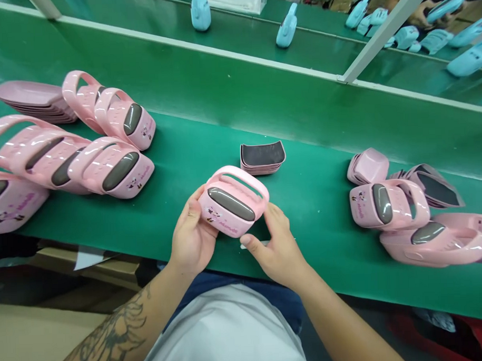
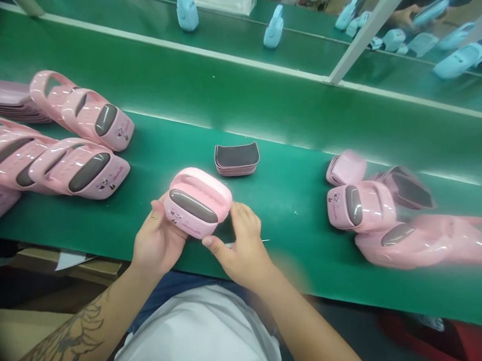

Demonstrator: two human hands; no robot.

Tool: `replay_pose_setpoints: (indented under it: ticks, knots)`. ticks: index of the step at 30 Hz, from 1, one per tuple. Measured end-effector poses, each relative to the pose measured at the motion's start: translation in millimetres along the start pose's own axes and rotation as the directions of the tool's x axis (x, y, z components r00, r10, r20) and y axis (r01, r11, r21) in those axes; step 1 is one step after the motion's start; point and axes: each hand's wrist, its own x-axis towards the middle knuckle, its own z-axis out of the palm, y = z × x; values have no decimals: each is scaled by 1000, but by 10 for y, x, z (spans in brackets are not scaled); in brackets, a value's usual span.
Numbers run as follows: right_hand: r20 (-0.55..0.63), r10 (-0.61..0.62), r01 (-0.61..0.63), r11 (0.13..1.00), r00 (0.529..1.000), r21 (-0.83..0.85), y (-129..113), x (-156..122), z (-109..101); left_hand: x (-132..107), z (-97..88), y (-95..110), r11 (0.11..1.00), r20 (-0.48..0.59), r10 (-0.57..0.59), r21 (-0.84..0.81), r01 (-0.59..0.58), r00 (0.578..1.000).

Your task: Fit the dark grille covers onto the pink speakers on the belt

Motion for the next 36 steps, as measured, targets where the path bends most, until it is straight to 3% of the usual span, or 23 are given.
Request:
replay_pose_setpoints:
  ticks: [3,4,6,7,9,11,14,19,24,28,33,36]
  knots:
    - [5,-64,61,978,998,198,-64,170,65,0,-33,17,998,-3,-55,-20,55,998]
    - [-2,-67,66,970,998,235,-63,210,73,8,-89,31,999,-29,-21,24,21,999]
    - [-26,-76,80,973,997,216,-37,261,68,28,-251,102,961,-6,170,225,-164,985]
    - [-35,-98,102,980,995,169,-20,276,56,38,-338,163,884,73,288,362,-295,955]
    - [-21,-170,171,983,985,68,1,298,18,56,-476,330,597,348,394,606,-525,850]
    - [20,-232,232,973,972,-6,-11,329,-28,79,-531,522,324,547,298,713,-622,782]
    - [98,-254,260,964,962,-55,-79,410,-87,128,-495,763,179,599,218,751,-635,770]
    - [208,-192,187,981,959,46,-174,569,-107,159,-453,967,130,596,119,784,-607,794]
    - [303,-142,57,960,942,273,-128,652,23,163,-504,1034,151,569,32,810,-567,821]
    - [235,-236,154,935,943,321,-25,706,162,120,-513,974,139,449,36,883,-449,893]
    - [237,-304,207,909,923,362,97,828,245,85,-488,879,86,469,152,871,-485,870]
    - [234,-314,204,895,920,397,130,876,271,146,-478,916,108,466,149,869,-482,872]
